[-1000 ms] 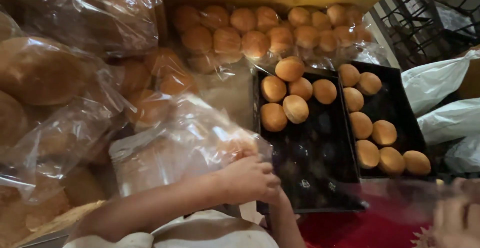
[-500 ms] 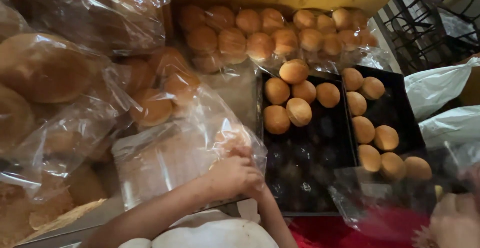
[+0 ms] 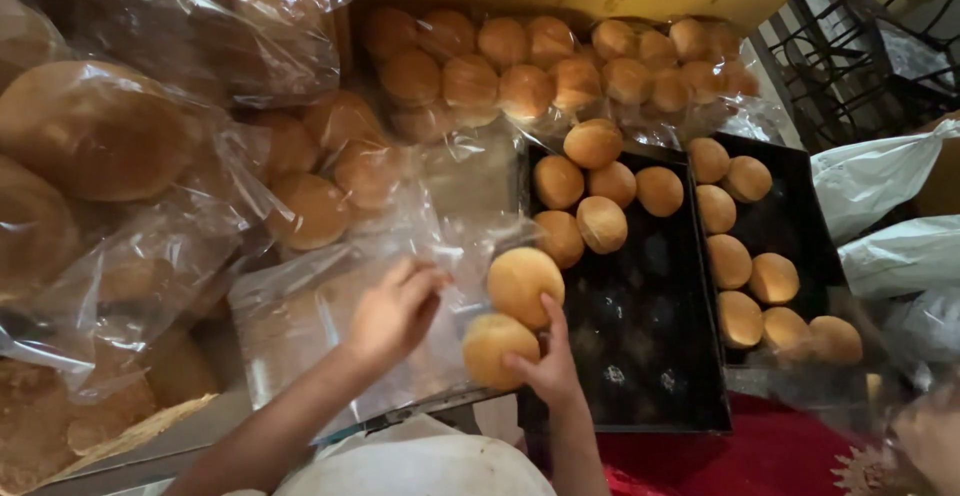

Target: The person puts buns into plastic bags and moves trays of buns across a table in a bakery.

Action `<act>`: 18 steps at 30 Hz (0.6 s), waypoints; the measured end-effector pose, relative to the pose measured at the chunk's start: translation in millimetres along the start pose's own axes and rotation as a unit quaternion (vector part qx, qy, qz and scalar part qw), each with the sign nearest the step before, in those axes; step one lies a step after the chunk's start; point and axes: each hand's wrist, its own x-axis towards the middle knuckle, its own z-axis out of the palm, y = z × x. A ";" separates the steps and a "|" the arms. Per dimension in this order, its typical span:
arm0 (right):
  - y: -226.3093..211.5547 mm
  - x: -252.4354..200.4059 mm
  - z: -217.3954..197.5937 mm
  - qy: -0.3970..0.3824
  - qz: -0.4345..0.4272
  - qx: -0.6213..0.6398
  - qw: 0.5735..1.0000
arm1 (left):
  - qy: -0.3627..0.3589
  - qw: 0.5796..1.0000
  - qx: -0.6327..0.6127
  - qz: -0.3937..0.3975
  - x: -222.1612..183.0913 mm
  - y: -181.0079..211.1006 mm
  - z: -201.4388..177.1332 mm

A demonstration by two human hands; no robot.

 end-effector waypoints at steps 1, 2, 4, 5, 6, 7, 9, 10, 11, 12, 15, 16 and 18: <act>2.6 -7.0 -8.4 -0.031 -0.022 -0.032 0.999 | 0.028 0.999 0.015 -0.003 7.3 -0.8 -7.6; 5.8 -17.0 -16.2 -0.061 -0.043 -0.063 0.995 | 0.054 0.998 0.029 -0.008 12.8 -1.0 -15.1; -19.7 -24.2 -14.2 -0.093 -0.043 -0.111 0.989 | 0.064 0.997 0.043 0.029 25.8 1.7 -24.4; -32.5 -28.9 -13.7 -0.125 -0.044 -0.159 0.978 | 0.075 0.993 0.057 0.065 31.7 3.3 -28.1; -40.8 -27.7 -11.9 -0.122 -0.042 -0.159 0.979 | 0.073 0.994 0.055 0.066 34.2 8.0 -29.2; -49.3 -26.6 -10.3 -0.143 -0.054 -0.202 0.967 | 0.069 0.994 0.052 0.074 36.7 13.0 -30.3; -48.4 -27.5 -19.8 -0.162 -0.065 -0.244 0.954 | 0.065 0.993 0.048 0.083 38.1 18.3 -30.4; -38.4 -26.9 -29.2 -0.125 -0.008 -0.101 0.987 | 0.060 0.995 0.046 0.060 38.9 17.8 -31.4; -28.4 -26.2 -38.3 -0.086 0.048 0.045 0.994 | 0.055 0.997 0.044 0.037 39.8 17.2 -32.6; -37.0 -27.7 -39.6 -0.086 0.046 0.045 0.994 | 0.056 0.997 0.045 0.039 40.4 16.4 -34.2; -37.9 -32.2 -58.7 0.114 0.067 0.120 0.984 | 0.062 0.996 0.059 0.023 40.7 13.8 -36.2; -22.9 -34.9 -75.4 0.135 0.087 0.113 0.981 | 0.061 0.997 0.049 0.023 40.3 14.1 -34.8; -9.1 -39.4 -95.7 0.158 0.108 0.104 0.976 | 0.060 0.997 0.037 0.024 40.6 15.6 -29.8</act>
